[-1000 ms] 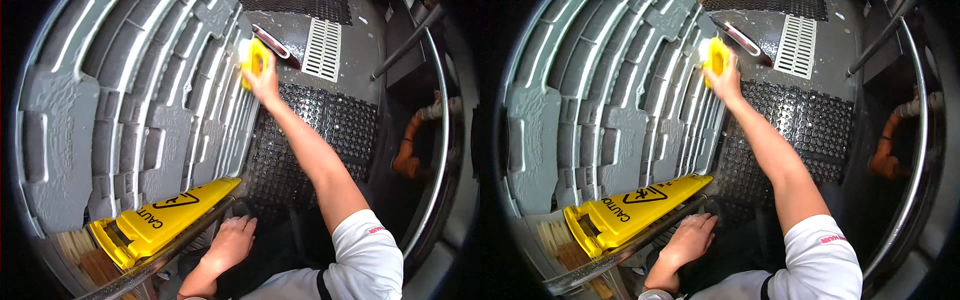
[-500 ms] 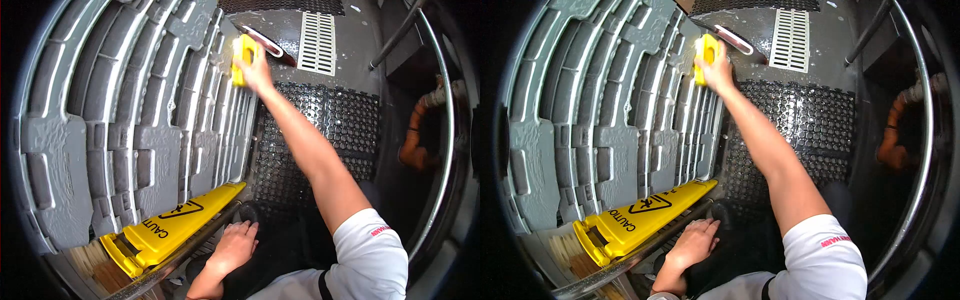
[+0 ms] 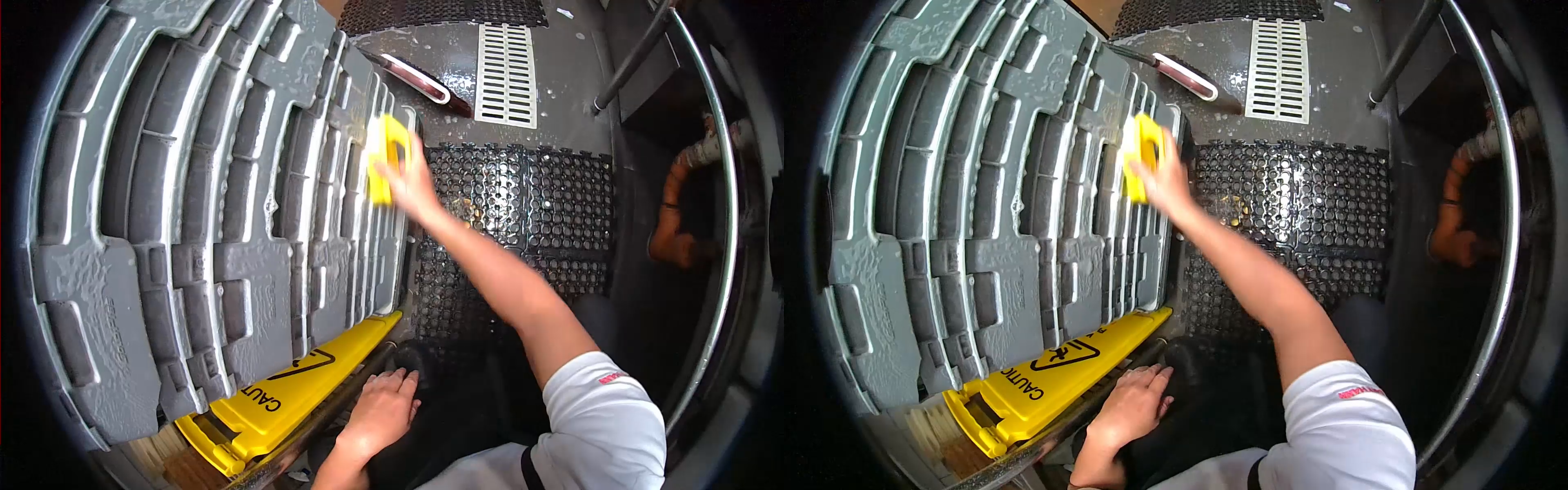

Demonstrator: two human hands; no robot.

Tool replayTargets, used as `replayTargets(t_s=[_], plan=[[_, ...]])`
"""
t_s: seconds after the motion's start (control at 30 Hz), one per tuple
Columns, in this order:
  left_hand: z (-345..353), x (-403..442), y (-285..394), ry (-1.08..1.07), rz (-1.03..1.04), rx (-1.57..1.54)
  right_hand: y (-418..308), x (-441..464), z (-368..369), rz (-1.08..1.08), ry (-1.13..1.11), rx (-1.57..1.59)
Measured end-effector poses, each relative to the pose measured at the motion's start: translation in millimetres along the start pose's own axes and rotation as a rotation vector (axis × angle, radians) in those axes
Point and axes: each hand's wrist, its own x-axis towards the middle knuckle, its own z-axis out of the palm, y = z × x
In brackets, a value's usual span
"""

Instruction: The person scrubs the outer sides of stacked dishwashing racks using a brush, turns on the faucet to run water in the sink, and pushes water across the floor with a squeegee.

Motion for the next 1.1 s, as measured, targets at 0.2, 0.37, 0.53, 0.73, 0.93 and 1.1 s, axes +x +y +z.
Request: replayTargets(t_s=[0.2, 0.37, 0.53, 0.73, 0.93, 1.1], plan=[[4.6, 3.5, -1.1, 0.047, 0.028, 0.0, -48.9, 70.0, 6.3, 0.002, 0.221, -0.169], [7.7, -5.5, -0.1, -0.046, -0.004, -0.026, -31.4, 25.9, 5.6, 0.092, 0.155, -0.128], [-4.7, -4.4, 0.9, 0.034, 0.057, -0.004, -6.1, -24.0, 12.2, 0.101, 0.115, -0.051], [2.8, -9.6, 0.3, -0.024, -0.002, 0.027, -20.4, 53.0, 0.7, 0.034, 0.144, -0.095], [-4.8, -13.1, 3.3, 0.085, 0.06, 0.021, -6.5, -28.2, -0.9, 0.115, 0.03, -0.17], [-0.9, -14.7, 7.1, 0.039, 0.008, -0.034, -36.3, 92.4, -0.8, -0.049, 0.243, -0.386]])
